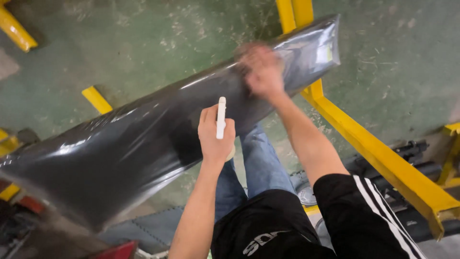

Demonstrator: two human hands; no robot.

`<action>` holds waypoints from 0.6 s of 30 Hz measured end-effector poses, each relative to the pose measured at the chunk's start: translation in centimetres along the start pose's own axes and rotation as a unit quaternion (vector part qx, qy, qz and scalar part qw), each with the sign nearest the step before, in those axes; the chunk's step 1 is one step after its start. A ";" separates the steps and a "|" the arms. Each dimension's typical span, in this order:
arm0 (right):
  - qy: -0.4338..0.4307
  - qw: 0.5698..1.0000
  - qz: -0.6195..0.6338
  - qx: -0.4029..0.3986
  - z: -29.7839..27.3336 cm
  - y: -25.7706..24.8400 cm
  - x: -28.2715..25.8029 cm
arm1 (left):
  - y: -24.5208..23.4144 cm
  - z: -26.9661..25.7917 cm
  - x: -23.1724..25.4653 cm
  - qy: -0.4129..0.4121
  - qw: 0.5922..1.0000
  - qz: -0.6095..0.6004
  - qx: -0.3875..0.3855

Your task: Wiping down weight plates, machines, and benches with a cleaning spray and cloth.

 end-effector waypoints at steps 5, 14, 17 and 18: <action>0.258 0.962 -0.036 0.088 1.1 0.8 2.7 | 1.0 -0.2 -1.1 0.027 0.998 -0.018 -0.045; 0.006 0.997 0.058 0.050 -15.1 8.4 -6.7 | 0.8 -1.5 -2.1 0.046 0.984 -0.045 -0.165; 0.114 0.984 0.047 0.127 -16.8 10.2 0.5 | 0.6 -2.1 -2.3 0.037 0.979 -0.003 -0.199; 0.184 0.959 0.084 0.197 -16.7 10.0 2.8 | 0.4 -2.3 -2.5 0.037 0.977 -0.002 -0.209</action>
Point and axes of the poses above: each hand's wrist, its own z-axis towards the middle knuckle, its own y-axis out of the palm, x = y × z, the point moved 1 cm from there along z, towards the middle knuckle
